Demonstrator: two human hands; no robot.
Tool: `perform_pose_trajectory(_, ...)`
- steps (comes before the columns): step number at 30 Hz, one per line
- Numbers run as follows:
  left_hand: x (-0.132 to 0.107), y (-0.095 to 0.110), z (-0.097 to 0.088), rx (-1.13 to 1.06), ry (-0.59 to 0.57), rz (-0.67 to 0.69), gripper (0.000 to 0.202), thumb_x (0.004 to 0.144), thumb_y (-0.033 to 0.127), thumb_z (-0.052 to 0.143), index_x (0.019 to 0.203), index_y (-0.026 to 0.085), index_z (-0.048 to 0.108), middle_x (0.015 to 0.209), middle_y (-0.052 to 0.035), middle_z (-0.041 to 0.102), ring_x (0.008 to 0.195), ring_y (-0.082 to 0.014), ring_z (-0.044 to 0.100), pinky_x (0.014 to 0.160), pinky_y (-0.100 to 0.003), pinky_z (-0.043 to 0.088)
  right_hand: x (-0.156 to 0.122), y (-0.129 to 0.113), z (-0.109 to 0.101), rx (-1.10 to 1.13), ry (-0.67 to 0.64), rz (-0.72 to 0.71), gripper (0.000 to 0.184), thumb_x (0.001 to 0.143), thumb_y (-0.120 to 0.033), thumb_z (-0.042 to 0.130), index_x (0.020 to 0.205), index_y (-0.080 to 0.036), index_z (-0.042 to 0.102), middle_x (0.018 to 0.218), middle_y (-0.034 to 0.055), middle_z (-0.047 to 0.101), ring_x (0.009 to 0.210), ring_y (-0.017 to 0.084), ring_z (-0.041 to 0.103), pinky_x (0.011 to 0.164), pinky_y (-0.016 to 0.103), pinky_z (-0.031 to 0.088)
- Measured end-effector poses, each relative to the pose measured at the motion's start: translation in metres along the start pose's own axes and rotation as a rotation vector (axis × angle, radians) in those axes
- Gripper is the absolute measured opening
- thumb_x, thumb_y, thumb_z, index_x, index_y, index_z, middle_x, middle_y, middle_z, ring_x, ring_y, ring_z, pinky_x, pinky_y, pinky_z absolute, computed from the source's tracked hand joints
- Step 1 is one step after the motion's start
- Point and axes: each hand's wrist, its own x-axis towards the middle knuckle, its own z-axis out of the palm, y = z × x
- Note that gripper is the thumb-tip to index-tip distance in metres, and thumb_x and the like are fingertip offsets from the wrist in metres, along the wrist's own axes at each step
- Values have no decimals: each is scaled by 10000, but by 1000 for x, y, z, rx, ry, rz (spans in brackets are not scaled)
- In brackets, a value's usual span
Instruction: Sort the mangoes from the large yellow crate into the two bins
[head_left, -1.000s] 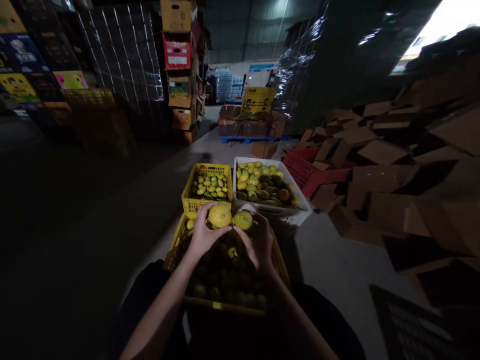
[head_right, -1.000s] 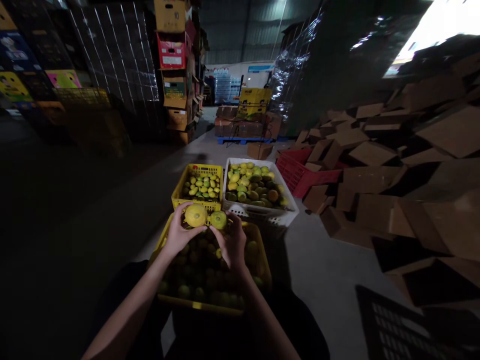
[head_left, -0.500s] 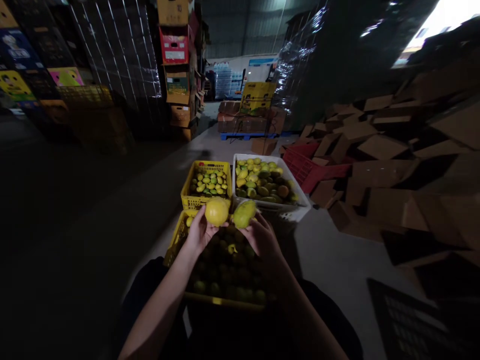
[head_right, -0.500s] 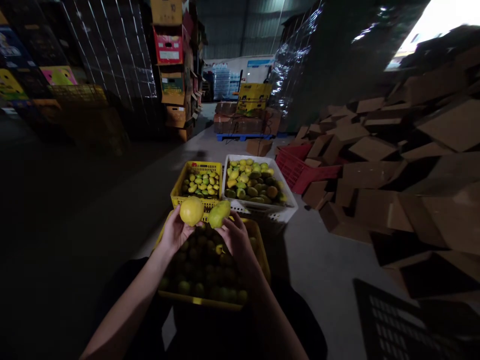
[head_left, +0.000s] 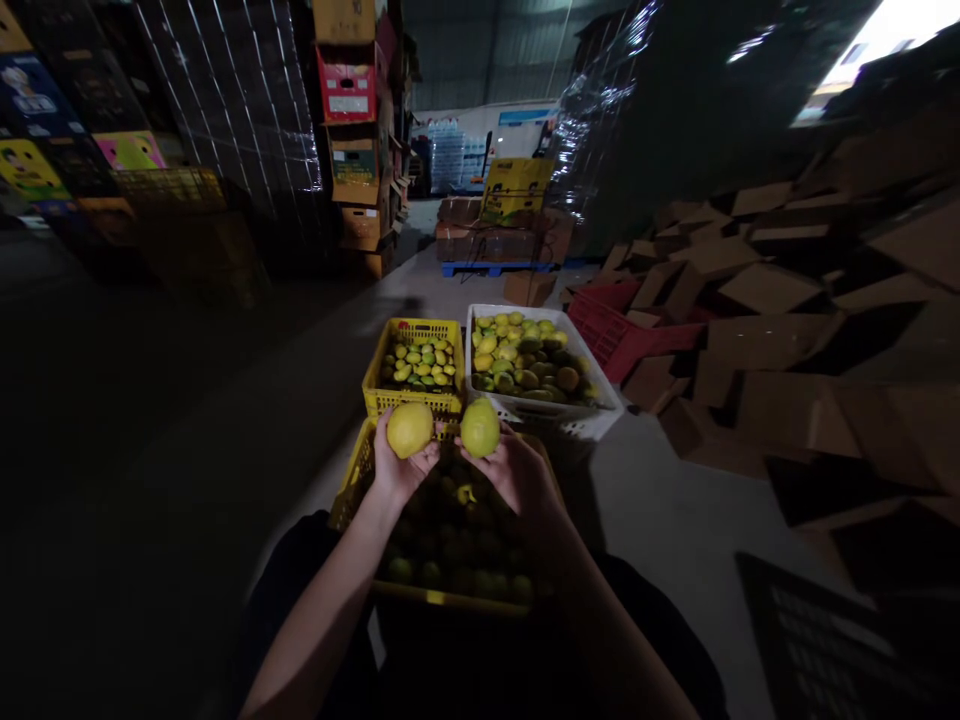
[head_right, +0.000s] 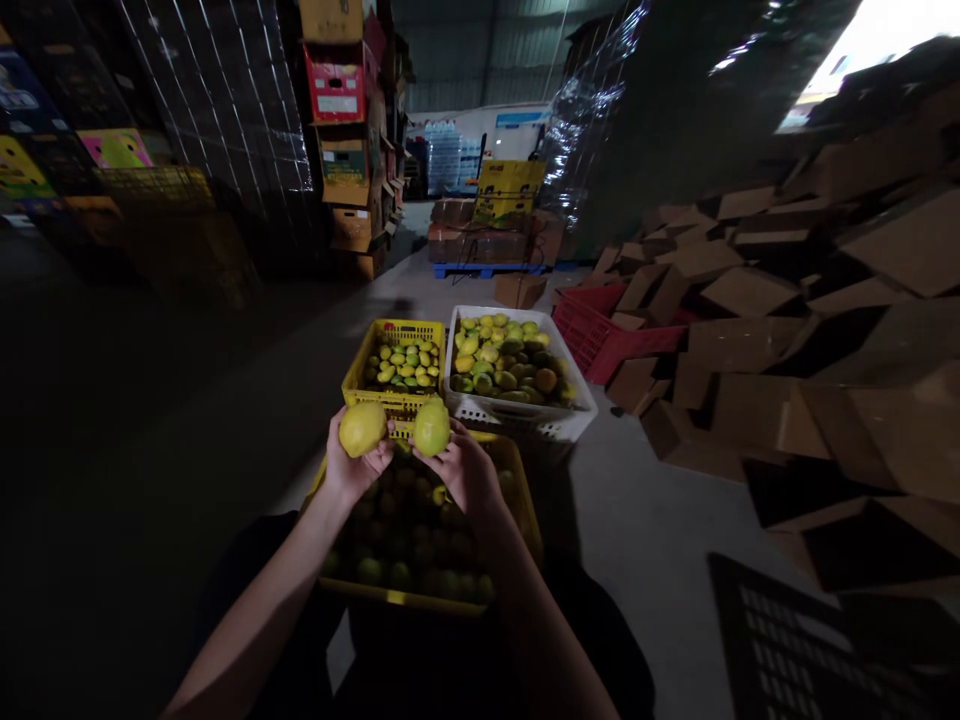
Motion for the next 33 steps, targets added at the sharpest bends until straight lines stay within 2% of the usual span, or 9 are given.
perform_pose_trajectory(3,2,1,-1,-12,46,7,343,884,379,422,956,104,614,760,-87,685,537,-128,613,511,-206,511,-2,1,4,70,46,59,212,699,-294,608,900,-229,623,933,46,730,840,250,684,842,463,514)
perform_pose_trajectory(6,6,0,-4,-12,60,27,287,905,301,426,1075,151,601,860,-80,695,769,-176,677,705,-269,550,-5,0,8,101,111,93,233,721,-335,649,931,-234,630,913,33,731,797,230,681,787,415,533)
perform_pose_trajectory(8,8,-2,-5,-26,40,13,285,907,326,437,1083,173,600,914,-81,693,880,-199,670,785,-313,541,-6,0,9,81,113,113,248,729,-358,667,942,-233,638,873,26,729,773,218,675,752,383,534)
perform_pose_trajectory(13,4,-1,-5,-44,48,-81,251,857,376,510,909,154,615,804,-53,677,736,-170,664,653,-277,546,-7,0,13,70,34,154,293,728,-467,659,859,-205,653,710,26,696,663,190,644,639,321,513)
perform_pose_trajectory(16,1,2,-5,-37,-10,-128,251,811,386,543,818,144,609,743,-35,650,648,-168,641,540,-263,528,-9,1,16,56,-3,173,313,729,-514,635,746,-203,656,594,17,639,558,165,591,499,274,456)
perform_pose_trajectory(20,1,6,-8,120,-169,-86,326,777,410,530,689,108,614,677,-62,617,576,-190,611,437,-279,494,-14,2,19,-71,-122,112,420,745,-559,573,553,-190,633,499,24,565,415,124,481,354,234,290)
perform_pose_trajectory(26,0,8,-15,358,-416,-113,347,715,401,543,581,90,618,597,-93,584,584,-234,627,420,-294,486,-22,-3,21,-307,-259,-2,461,775,-499,514,486,-163,639,440,40,555,361,117,438,367,251,297)
perform_pose_trajectory(30,-7,10,-12,408,-401,-156,305,728,310,502,530,101,603,572,-115,585,623,-264,648,426,-306,494,-22,-4,22,-320,-258,13,440,775,-473,528,486,-157,628,446,42,573,369,118,453,367,242,321)
perform_pose_trajectory(33,-8,11,-6,388,-269,-216,338,796,292,435,565,111,602,590,-128,610,636,-269,660,417,-312,499,-18,-1,20,-224,-157,86,429,777,-523,528,566,-165,637,486,35,587,411,130,502,370,233,346)
